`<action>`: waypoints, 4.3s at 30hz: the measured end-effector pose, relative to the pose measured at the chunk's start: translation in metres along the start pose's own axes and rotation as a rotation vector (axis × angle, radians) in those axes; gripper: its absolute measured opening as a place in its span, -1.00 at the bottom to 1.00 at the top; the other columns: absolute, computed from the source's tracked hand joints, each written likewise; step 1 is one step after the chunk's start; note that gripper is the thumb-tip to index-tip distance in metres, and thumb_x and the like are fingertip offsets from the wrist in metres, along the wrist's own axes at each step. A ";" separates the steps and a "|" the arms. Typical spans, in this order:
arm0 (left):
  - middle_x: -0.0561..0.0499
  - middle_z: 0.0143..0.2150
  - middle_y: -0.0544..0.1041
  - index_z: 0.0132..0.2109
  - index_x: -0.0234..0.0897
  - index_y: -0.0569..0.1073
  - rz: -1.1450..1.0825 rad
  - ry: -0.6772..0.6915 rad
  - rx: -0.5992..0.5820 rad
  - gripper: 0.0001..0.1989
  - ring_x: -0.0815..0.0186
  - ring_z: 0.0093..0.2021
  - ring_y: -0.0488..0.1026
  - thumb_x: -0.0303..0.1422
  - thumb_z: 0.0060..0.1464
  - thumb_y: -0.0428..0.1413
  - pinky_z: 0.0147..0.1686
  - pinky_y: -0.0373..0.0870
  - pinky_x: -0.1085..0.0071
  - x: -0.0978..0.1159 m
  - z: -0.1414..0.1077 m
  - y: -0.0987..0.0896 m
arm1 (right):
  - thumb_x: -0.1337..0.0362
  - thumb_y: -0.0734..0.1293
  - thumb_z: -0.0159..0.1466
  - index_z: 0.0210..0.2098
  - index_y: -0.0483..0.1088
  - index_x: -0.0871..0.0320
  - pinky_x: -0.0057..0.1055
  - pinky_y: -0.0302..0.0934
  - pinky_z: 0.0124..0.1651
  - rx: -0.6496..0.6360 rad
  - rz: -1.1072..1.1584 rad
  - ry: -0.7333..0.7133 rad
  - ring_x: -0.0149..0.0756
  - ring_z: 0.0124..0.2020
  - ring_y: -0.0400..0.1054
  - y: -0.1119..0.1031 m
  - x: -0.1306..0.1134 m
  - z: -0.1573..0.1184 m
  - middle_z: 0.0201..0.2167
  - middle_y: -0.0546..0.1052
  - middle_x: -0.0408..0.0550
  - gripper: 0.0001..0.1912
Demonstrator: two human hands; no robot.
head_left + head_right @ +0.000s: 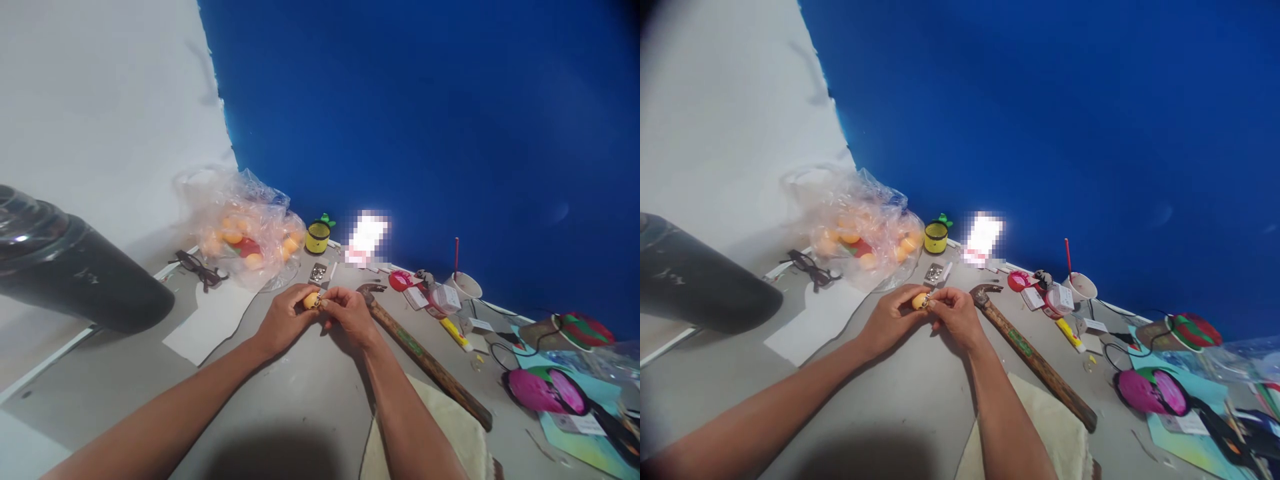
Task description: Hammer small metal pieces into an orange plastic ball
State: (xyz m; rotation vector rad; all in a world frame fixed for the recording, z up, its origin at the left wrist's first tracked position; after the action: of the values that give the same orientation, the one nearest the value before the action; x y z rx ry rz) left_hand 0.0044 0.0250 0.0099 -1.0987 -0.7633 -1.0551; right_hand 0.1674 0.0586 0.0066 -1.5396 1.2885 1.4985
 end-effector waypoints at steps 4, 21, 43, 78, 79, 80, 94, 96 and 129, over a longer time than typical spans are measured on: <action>-0.08 0.00 0.69 -0.01 -0.18 0.66 -0.050 -0.047 -0.015 -0.68 0.10 0.00 0.61 -0.32 0.05 0.35 0.09 0.53 0.20 -0.001 0.000 0.001 | 0.10 0.60 0.01 -0.42 0.54 0.16 -0.50 0.30 -0.64 0.000 0.024 -0.003 -0.47 -0.67 0.29 0.002 -0.001 -0.001 -0.55 0.55 -0.16 -0.69; -0.10 0.06 0.67 0.04 -0.25 0.66 -0.275 -0.205 -0.022 -0.56 0.08 0.05 0.60 -0.32 -0.04 0.36 0.13 0.54 0.17 -0.012 0.001 0.007 | -0.09 0.58 0.04 -0.42 0.42 0.14 -0.50 0.19 -0.62 0.059 0.109 -0.013 -0.49 -0.67 0.19 0.000 -0.001 0.000 -0.61 0.43 -0.24 -0.54; -0.09 -0.18 0.64 -0.16 -0.32 0.67 -0.836 -0.523 -0.034 -0.69 0.36 -0.36 0.47 -0.32 -0.11 0.39 -0.36 0.37 0.41 -0.006 0.010 0.001 | -0.05 0.35 0.29 -0.44 0.42 0.12 -0.39 0.12 -0.36 0.410 -0.989 0.025 -0.27 -0.41 0.40 -0.073 -0.055 -0.008 -0.47 0.55 -0.06 -0.63; 0.06 -0.28 0.59 -0.12 -0.24 0.48 -0.431 -0.314 -0.019 -0.56 0.34 -0.36 0.48 -0.39 -0.23 0.38 -0.35 0.36 0.42 0.002 0.005 0.006 | 0.26 0.32 0.39 -0.03 0.58 0.09 -0.35 0.17 -0.18 0.376 -1.578 -0.324 -0.10 -0.06 0.52 -0.001 -0.103 -0.044 -0.03 0.65 0.09 -0.77; 0.06 -0.27 0.59 -0.13 -0.25 0.48 -0.437 -0.320 -0.011 -0.56 0.34 -0.36 0.47 -0.39 -0.23 0.38 -0.35 0.37 0.42 0.002 0.005 0.005 | 0.26 0.33 0.39 -0.02 0.58 0.10 -0.35 0.17 -0.18 0.368 -1.577 -0.321 -0.10 -0.06 0.52 -0.001 -0.103 -0.044 -0.03 0.65 0.09 -0.76; 0.06 -0.28 0.59 -0.13 -0.25 0.49 -0.440 -0.328 -0.010 -0.56 0.35 -0.37 0.46 -0.39 -0.24 0.38 -0.35 0.37 0.41 0.002 0.005 0.005 | 0.27 0.33 0.38 -0.03 0.58 0.09 -0.35 0.17 -0.18 0.337 -1.584 -0.310 -0.10 -0.07 0.52 -0.001 -0.102 -0.044 -0.04 0.65 0.07 -0.77; 0.09 -0.35 0.56 -0.18 -0.27 0.55 -0.546 -0.356 -0.021 -0.62 0.37 -0.44 0.48 -0.37 -0.21 0.41 -0.29 0.43 0.37 -0.001 0.005 0.006 | 0.30 0.35 0.34 -0.04 0.62 0.04 -0.36 0.21 -0.16 0.225 -1.569 -0.283 -0.11 -0.08 0.54 0.006 -0.098 -0.046 -0.06 0.67 0.02 -0.75; 0.10 -0.33 0.56 -0.17 -0.27 0.54 -0.545 -0.344 -0.014 -0.61 0.36 -0.43 0.49 -0.37 -0.22 0.42 -0.28 0.44 0.36 -0.002 0.005 0.006 | 0.28 0.35 0.34 -0.04 0.62 0.04 -0.36 0.21 -0.16 0.266 -1.562 -0.305 -0.11 -0.08 0.54 0.007 -0.099 -0.046 -0.05 0.67 0.03 -0.75; 0.08 -0.34 0.52 -0.16 -0.26 0.48 -0.633 -0.364 -0.002 -0.70 0.45 -0.53 0.30 -0.23 -0.03 0.27 -0.50 0.25 0.47 -0.003 0.008 0.003 | 0.33 0.41 0.16 -0.47 0.46 0.12 -0.44 -0.01 -0.40 0.127 -1.431 0.002 -0.31 -0.40 0.40 -0.051 -0.069 -0.022 -0.45 0.54 -0.13 -0.91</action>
State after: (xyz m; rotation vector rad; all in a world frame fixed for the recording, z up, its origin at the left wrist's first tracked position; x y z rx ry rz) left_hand 0.0065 0.0341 0.0087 -1.0892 -1.4653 -1.3924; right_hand 0.2316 0.0697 0.0675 -1.6915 0.0421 0.4423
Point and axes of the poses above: each hand's wrist, its own z-axis towards the middle knuckle, its own y-axis out of the palm, x = y × z, the point moved 3 cm from there along z, towards the middle knuckle
